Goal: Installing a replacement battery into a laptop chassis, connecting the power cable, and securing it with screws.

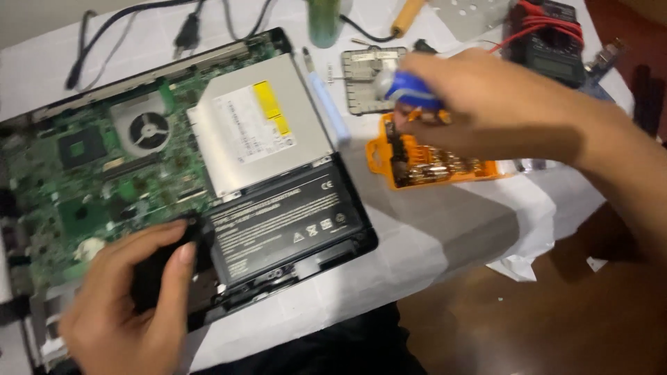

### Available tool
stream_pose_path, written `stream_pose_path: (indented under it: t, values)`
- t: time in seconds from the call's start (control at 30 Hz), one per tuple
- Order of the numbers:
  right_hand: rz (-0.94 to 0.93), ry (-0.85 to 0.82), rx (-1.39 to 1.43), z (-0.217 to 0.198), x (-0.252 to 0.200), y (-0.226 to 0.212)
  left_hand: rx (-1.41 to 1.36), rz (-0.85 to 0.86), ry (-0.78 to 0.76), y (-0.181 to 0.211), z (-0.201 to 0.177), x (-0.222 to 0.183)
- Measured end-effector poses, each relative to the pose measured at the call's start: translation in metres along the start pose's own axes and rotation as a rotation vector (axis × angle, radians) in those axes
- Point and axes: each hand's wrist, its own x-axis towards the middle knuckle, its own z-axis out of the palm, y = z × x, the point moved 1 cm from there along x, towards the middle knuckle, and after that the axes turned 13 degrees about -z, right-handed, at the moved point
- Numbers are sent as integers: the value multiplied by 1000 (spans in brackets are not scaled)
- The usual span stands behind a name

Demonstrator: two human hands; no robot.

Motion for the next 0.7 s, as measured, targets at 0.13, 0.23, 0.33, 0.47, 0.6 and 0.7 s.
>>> stream_pose_path:
  t: [0.13,0.23,0.33,0.47,0.6,0.7]
  values:
    - [-97,170,92,-9,-3,-30,-176,45,38,0,-7,2]
    - [-338,247,426,4,1,-60,-253,134,44,2,-17,0]
    - [-531,170,301,15,7,-109,-291,184,43,2,-31,-3]
    - [-919,114,580,27,24,-168,-336,194,147,-5,-46,-9]
    - [-815,-19,852,43,35,-206,-401,164,264,-29,-64,-19]
    - [-825,-37,848,48,44,-224,-441,152,337,-45,-70,-26]
